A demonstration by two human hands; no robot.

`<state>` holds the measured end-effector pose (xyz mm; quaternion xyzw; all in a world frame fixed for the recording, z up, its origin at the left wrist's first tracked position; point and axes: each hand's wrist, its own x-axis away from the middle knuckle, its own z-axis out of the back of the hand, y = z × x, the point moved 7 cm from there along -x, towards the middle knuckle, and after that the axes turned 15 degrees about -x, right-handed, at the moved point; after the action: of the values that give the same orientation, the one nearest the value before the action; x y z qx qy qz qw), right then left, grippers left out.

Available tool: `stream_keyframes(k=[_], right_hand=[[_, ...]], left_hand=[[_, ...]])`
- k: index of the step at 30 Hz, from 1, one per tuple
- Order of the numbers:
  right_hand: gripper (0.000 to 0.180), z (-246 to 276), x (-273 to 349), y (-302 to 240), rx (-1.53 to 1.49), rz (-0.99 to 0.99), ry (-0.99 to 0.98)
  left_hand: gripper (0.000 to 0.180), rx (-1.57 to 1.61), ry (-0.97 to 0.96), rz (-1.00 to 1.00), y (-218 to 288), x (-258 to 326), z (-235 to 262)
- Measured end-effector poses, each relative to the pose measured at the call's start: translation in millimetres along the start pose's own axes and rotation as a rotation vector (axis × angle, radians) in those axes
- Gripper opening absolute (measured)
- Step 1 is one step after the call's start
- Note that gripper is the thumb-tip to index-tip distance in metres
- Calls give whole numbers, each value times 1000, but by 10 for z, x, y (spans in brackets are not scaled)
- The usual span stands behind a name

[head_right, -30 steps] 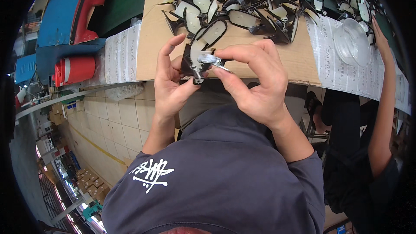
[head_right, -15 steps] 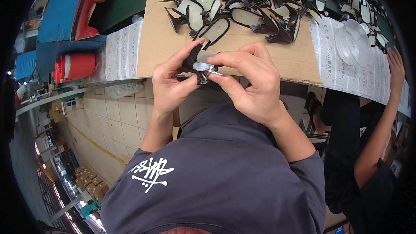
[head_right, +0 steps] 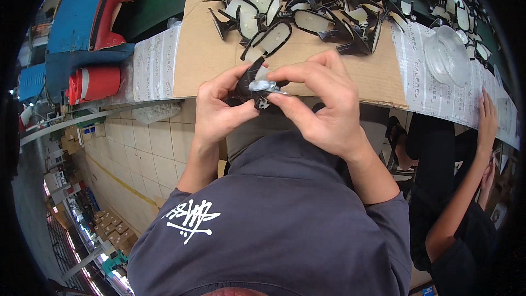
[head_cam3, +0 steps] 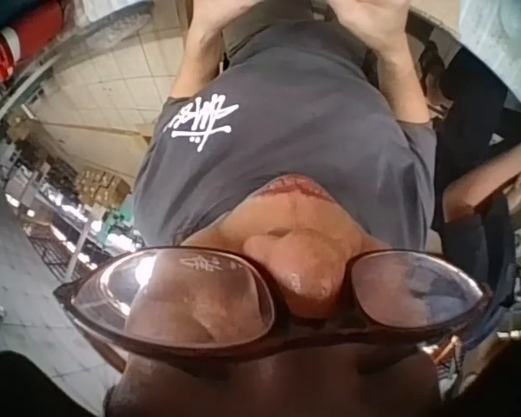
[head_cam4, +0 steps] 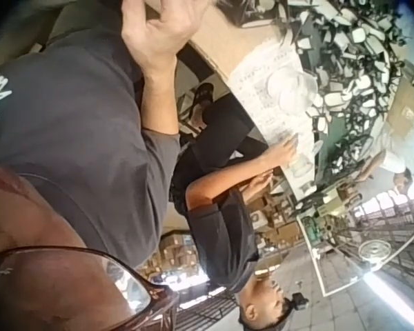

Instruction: Assembling small black plastic shoe components by snapping pieces together by hand at a workbench.

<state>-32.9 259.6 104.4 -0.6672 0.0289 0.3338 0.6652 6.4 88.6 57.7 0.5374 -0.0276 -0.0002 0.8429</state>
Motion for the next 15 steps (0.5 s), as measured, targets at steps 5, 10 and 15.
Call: stream_keyframes(k=[5,10,15], right_hand=[[24,-3,-20,-12,123,81,43],[23,84,-54,2,175,86,113],[22,197,-39,73,191,46,200]], left_hand=[[51,-32,-17,40,-8,25,-24],[48,-45,68,-10,-4,19,-21],[52,-124,-48,59,-77,40,-32]])
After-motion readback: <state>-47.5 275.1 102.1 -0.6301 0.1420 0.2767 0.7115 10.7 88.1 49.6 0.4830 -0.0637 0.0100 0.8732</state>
